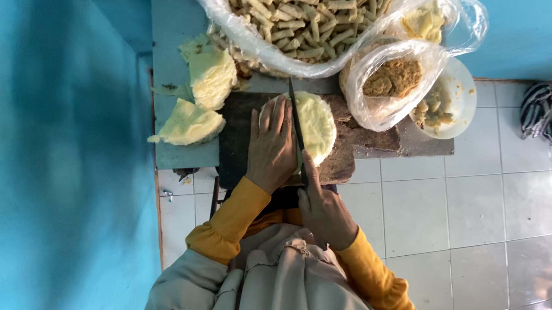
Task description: The person cuts a large round cake on a small wooden board with a knife, then peels a thin plastic film off the cut cake pieces by hand and stacks the peeled rounds on the table. A large bag of stick-shaped snacks and a bag of brown sugar sit on the table.
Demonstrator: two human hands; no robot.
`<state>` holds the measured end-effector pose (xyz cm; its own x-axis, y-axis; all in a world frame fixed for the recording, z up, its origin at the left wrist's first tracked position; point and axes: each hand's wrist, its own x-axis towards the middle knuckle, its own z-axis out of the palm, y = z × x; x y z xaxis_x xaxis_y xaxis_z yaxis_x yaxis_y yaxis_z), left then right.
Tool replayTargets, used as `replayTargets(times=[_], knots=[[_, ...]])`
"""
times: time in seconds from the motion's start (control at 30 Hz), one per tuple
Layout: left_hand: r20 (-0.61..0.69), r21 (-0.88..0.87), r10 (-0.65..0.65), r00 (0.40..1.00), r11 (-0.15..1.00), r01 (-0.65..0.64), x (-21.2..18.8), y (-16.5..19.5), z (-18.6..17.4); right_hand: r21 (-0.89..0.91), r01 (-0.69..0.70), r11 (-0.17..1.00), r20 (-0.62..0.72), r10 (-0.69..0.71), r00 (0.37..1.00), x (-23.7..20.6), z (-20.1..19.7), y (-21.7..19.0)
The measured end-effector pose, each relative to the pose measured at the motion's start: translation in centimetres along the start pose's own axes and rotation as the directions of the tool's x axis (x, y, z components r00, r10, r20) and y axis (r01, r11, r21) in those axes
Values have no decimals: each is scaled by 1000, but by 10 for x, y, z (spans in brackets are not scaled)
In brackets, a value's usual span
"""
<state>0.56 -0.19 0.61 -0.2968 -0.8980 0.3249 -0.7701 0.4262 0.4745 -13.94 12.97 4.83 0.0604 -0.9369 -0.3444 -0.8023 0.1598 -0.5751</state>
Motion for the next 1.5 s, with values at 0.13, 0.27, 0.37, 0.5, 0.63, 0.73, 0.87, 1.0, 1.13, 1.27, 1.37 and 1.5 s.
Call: replayTargets(times=[0.13,0.27,0.37,0.5,0.63,0.73,0.87,1.0,1.13,1.27,1.37,1.5], knots=[[-45,76,31,998,997,-28,4,-2,3,-151,257,955,25,-256,966,-24,1,7],[-16,-3,28,999,1000,-28,3,0,2,-365,451,815,-194,-540,819,-6,-12,-6],[-5,5,15,1000,1000,-15,1,2,-1,-196,332,923,-138,-361,922,9,-23,-19],[-51,2,34,998,999,-34,3,3,-4,57,435,899,-199,-417,887,-18,-30,-29],[-20,14,24,1000,1000,-24,3,1,-4,-55,158,986,16,-157,987,-5,-26,-25],[7,3,12,1000,1000,-12,2,1,-3,-172,276,945,29,-276,961,9,-22,-14],[-45,29,17,999,999,-16,4,-1,4,-81,480,873,-168,-487,857,-27,-15,-3],[-74,81,55,996,996,-49,2,-3,7,-494,460,738,-23,-540,841,-22,-9,-2],[-64,44,51,997,998,-48,2,-3,6,9,172,985,-28,-172,985,-26,-8,4],[-24,22,20,1000,1000,-19,3,-3,3,15,188,982,203,-187,961,-91,-14,28],[-58,46,43,997,998,-40,6,-3,1,-128,490,862,167,-468,868,-117,-30,43],[-152,51,-20,988,998,29,13,0,-5,199,-40,979,396,-43,917,-132,-85,35]])
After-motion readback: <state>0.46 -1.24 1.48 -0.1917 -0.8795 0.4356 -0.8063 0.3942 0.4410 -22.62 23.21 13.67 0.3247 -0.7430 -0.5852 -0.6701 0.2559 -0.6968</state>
